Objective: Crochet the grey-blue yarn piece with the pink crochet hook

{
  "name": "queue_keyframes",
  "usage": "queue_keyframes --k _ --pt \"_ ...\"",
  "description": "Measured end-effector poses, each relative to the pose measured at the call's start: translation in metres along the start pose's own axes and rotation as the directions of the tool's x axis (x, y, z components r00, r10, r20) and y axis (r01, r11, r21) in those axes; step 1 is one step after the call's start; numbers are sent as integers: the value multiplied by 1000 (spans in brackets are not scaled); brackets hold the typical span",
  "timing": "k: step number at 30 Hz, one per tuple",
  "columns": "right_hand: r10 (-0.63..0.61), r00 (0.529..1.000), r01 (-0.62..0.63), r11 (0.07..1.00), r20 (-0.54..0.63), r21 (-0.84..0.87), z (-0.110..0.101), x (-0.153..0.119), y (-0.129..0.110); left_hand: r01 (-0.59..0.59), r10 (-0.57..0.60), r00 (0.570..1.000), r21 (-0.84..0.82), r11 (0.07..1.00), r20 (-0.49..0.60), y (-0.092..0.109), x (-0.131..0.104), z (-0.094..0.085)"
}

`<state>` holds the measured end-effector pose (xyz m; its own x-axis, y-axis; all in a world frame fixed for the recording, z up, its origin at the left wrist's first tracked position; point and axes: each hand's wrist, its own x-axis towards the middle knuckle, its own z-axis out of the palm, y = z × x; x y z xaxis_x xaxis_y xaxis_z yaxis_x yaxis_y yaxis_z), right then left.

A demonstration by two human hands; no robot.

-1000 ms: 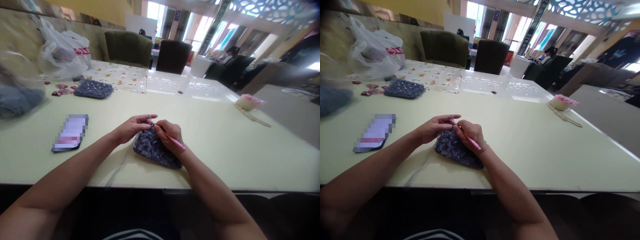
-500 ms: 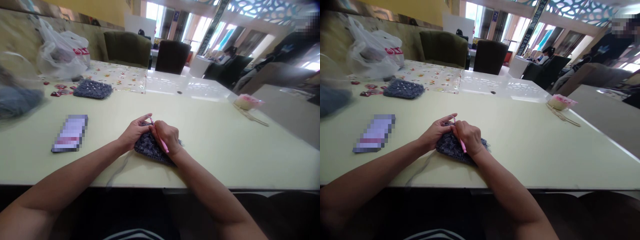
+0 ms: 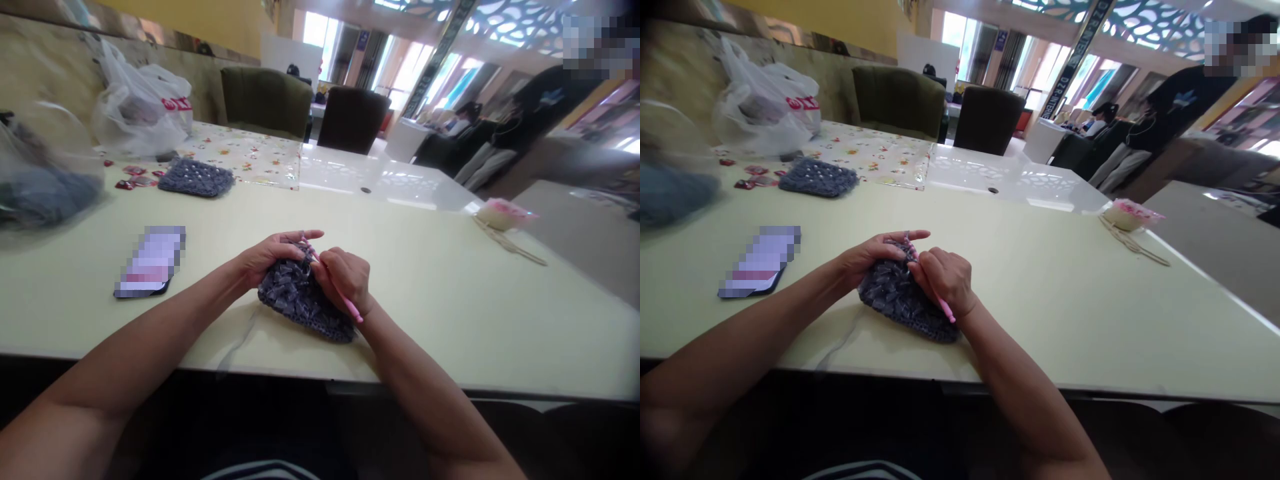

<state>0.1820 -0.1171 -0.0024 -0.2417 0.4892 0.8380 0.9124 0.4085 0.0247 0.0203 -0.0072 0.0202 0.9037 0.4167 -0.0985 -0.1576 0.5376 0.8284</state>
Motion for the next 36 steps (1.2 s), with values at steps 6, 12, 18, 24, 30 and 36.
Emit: queue_keyframes --k 6,12,18,24,30,36 --pt "67 994 -83 976 86 201 -5 3 3 41 -33 993 69 997 -111 10 3 -12" --pt "231 951 -297 864 206 406 -16 11 3 65 -52 988 83 994 -148 4 5 -14" --pt "206 963 -257 896 173 363 -4 5 9 15 -10 998 96 995 -59 -15 5 1" --pt "218 962 -258 920 164 293 -4 5 13 -103 109 994 203 974 -18 -15 5 -5" --pt "241 959 -279 894 150 352 -10 9 8 -100 107 994 343 934 -2 -4 7 -13" --pt "273 931 -362 783 244 505 -14 12 11 -26 29 1000 189 982 -10 5 4 -15"
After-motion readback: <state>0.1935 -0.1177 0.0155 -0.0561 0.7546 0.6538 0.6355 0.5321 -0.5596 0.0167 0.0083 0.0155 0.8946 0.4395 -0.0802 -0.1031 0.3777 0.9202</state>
